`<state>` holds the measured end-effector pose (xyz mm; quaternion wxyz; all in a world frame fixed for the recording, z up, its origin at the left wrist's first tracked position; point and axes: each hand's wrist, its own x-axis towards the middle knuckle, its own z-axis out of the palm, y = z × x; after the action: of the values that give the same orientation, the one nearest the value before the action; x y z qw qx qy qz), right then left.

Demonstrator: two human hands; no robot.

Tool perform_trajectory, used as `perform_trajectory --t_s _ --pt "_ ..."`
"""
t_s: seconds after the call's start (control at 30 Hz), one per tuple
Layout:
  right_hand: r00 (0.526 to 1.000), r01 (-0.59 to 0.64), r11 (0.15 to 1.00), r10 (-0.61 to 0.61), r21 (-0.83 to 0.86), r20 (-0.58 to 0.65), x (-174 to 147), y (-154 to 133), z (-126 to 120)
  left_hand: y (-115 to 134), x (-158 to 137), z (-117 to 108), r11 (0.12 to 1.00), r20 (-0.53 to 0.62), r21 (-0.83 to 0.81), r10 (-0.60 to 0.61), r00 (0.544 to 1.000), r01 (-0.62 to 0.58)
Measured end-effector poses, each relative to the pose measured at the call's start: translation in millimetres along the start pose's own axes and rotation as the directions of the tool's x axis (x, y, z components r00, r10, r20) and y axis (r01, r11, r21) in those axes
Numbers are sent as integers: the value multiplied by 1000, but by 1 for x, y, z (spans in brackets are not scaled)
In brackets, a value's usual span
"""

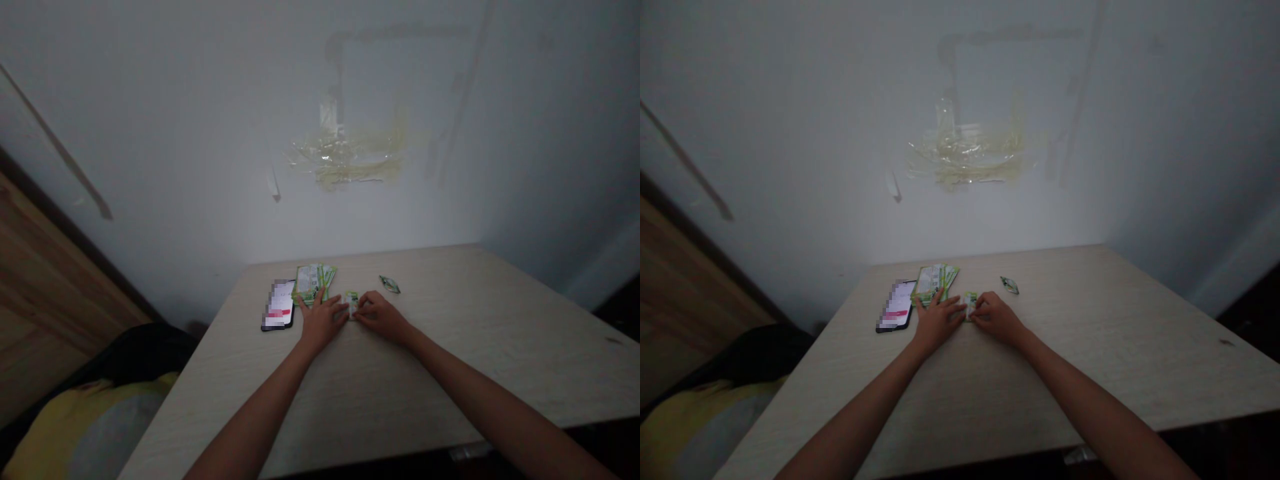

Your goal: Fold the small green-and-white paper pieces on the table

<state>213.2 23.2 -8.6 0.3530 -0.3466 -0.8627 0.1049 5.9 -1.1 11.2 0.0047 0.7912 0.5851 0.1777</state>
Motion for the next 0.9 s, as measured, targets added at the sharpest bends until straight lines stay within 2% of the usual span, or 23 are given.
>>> perform_trajectory --t_s 0.17,0.47,0.9 --pt "999 31 999 -32 -38 -18 0 0 1 1 -1 1 1000 -45 12 2 999 -2" --pt "997 -44 977 29 -207 -71 5 10 11 3 0 -2 997 4 42 -62 998 62" --pt "987 -157 915 129 -371 -99 15 11 13 -4 1 5 1000 -12 4 -15 1000 15"
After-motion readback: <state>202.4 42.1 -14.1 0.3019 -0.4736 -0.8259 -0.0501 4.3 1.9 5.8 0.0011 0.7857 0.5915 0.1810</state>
